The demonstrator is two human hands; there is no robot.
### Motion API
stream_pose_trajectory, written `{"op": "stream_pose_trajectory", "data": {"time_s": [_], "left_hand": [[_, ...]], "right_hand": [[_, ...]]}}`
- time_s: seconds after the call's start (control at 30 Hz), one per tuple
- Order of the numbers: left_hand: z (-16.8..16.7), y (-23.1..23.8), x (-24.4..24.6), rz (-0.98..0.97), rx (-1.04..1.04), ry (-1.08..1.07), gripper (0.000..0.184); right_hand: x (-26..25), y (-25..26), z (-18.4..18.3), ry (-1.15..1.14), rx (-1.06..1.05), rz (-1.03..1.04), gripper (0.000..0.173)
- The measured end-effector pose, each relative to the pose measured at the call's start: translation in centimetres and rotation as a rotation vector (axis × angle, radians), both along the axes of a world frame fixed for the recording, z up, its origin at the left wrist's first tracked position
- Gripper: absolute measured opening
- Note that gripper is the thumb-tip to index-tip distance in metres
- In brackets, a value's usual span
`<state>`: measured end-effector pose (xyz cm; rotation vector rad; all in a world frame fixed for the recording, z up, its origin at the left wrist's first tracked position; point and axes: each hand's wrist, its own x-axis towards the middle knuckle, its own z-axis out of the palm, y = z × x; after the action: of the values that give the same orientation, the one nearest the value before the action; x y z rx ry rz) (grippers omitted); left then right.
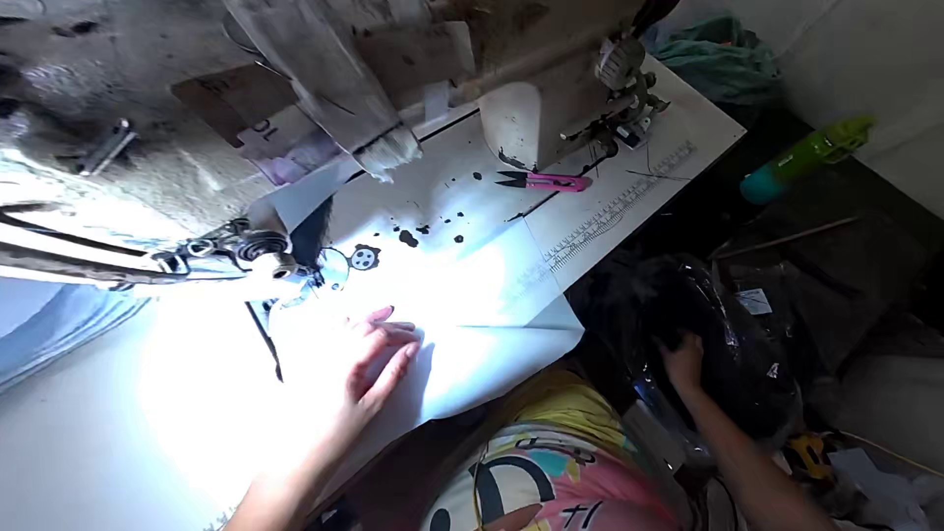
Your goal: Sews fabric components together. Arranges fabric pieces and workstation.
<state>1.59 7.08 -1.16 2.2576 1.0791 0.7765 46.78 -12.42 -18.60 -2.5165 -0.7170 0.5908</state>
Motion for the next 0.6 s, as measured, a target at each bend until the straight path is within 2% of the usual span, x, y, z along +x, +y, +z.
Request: {"op": "stream_pose_trajectory", "data": {"time_s": [0.07, 0.13, 0.2, 0.3, 0.37, 0.47, 0.6], "left_hand": [[0.1, -0.1, 1.0, 0.080, 0.035, 0.030, 0.037], [-0.1, -0.1, 1.4, 0.096, 0.070, 0.091, 0.046], [-0.5, -0.2, 1.5, 0.081, 0.096, 0.144, 0.053], [-1.2, -0.7, 1.6, 0.080, 0.101, 0.158, 0.052], [-1.2, -0.9, 1.5, 0.084, 0.105, 0.162, 0.049], [-1.3, -1.0, 1.4, 0.088, 0.116, 0.158, 0.048], [-1.4, -0.9, 1.0, 0.082, 0.097, 0.144, 0.049]], "right_hand": [[-0.5, -0.9, -1.2, -0.094, -0.023, 0.033, 0.036], [-0.4, -0.6, -0.8, -0.089, -0.079, 0.057, 0.027], [0.1, -0.3, -0.1, -0.060, -0.138, 0.062, 0.030], [-0.1, -0.3, 0.1, -0.086, -0.177, 0.083, 0.048], [-0.3, -0.2, 0.3, -0.109, -0.239, 0.102, 0.045], [0.0, 0.1, 0.7, -0.083, -0.264, 0.079, 0.031], [1.2, -0.9, 1.1, 0.035, -0.005, -0.038, 0.027]]}}
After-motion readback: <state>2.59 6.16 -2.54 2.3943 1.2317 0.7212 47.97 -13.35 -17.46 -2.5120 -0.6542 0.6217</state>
